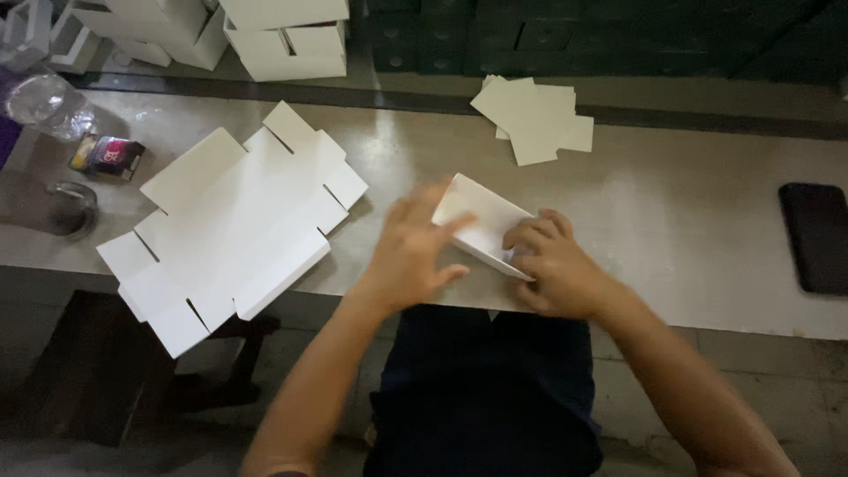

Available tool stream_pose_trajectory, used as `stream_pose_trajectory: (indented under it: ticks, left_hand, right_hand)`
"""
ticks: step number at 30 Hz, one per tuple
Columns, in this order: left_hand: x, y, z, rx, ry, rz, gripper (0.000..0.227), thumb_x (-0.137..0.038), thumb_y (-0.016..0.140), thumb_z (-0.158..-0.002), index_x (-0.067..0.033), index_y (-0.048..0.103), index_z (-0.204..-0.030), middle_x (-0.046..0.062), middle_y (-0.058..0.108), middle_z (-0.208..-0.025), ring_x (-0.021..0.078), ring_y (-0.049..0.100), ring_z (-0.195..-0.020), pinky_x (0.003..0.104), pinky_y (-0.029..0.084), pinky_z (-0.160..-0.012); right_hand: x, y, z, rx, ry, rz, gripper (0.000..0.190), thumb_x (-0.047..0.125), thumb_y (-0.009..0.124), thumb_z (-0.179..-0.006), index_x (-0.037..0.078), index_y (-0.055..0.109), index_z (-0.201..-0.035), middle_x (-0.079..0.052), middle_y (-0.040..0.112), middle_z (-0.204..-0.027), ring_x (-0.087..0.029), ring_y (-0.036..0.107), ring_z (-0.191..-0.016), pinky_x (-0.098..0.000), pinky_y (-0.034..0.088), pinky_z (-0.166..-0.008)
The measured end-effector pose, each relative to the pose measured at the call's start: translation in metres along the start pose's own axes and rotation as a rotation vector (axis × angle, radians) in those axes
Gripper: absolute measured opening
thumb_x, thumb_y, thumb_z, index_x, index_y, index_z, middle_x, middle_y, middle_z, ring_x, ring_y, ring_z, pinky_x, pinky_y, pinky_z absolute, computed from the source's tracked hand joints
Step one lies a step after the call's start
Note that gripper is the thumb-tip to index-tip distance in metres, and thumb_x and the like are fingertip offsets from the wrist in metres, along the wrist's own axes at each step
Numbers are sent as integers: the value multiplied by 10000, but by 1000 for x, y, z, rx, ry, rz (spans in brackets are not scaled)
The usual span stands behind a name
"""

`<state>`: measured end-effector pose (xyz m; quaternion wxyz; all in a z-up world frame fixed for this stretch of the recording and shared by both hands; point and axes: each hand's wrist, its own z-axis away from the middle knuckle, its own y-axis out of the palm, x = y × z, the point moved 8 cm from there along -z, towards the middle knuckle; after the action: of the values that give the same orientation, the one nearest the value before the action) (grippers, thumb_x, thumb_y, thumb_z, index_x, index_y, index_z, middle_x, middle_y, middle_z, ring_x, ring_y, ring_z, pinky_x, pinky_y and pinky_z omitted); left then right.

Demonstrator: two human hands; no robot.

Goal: The person assembles white cardboard boxes by folding flat pieces into rectangular shapes. They repeatedly fold the sides and tuck flaps to form the box structure, then place the finished boxes on a stack. The process is repeated multiple times throughout the video.

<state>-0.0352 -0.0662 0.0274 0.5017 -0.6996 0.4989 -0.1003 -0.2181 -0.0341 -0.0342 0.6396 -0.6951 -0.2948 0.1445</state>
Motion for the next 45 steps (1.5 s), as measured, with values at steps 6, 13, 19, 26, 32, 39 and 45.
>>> stream_pose_trajectory:
  ticks: [6, 13, 19, 26, 32, 39, 45]
  left_hand:
    - [55, 26, 19, 100, -202, 495, 915, -395, 923, -640, -132, 557, -1436, 234, 524, -1502, 440, 532, -1369, 547, 373, -1135]
    - [42, 35, 26, -108, -253, 473, 1015, -564, 899, -666, -92, 513, -1477, 220, 608, -1329, 437, 583, -1289, 524, 437, -1120]
    - [34, 35, 31, -99, -315, 333, 1167, -465, 919, -658, 93, 363, -1518, 287, 619, -1272, 460, 596, -1227, 572, 387, -1140]
    - [32, 31, 29, -99, -339, 312, 1045, -443, 928, -623, 25, 502, -1455, 229, 614, -1297, 432, 610, -1222, 544, 428, -1109]
    - [30, 28, 26, -123, -380, 348, 1005, -302, 948, -554, 6, 546, -1422, 213, 621, -1290, 429, 624, -1224, 525, 460, -1096]
    - [23, 19, 25, -172, -396, 364, 937, -125, 867, -571, -10, 513, -1430, 239, 605, -1302, 462, 612, -1229, 550, 469, -1075]
    - [27, 19, 27, -221, -340, 365, 890, -338, 912, -684, 42, 520, -1386, 270, 614, -1268, 471, 612, -1219, 553, 469, -1092]
  right_hand:
    - [-10, -37, -3, -110, -128, -500, 422, 570, 757, -791, 157, 682, -832, -129, 617, -1298, -436, 484, -1293, -646, 310, -1132]
    - [-145, -24, -47, -317, 452, -434, 205, 165, 680, -1030, 74, 699, -1213, -127, 686, -1182, -349, 670, -1121, -472, 524, -959]
    - [-175, -17, -69, -282, 743, -40, 573, 338, 758, -973, -53, 647, -1378, -271, 522, -1373, -539, 483, -1280, -680, 402, -1010]
    - [-174, -24, -56, -364, 702, -29, 586, 308, 833, -910, -56, 638, -1326, -295, 545, -1302, -564, 519, -1214, -676, 423, -927]
    - [-176, -36, -39, -486, 753, -447, 431, 158, 824, -935, -76, 634, -1242, -279, 614, -1133, -474, 633, -1066, -554, 515, -849]
    - [-171, -66, -15, -790, 578, -613, 180, 19, 770, -1022, -41, 729, -1187, -127, 638, -842, -187, 579, -723, -343, 482, -643]
    - [-93, -81, -38, -300, 392, -934, 169, 58, 756, -934, -16, 746, -1085, -108, 621, -755, -181, 544, -694, -326, 491, -638]
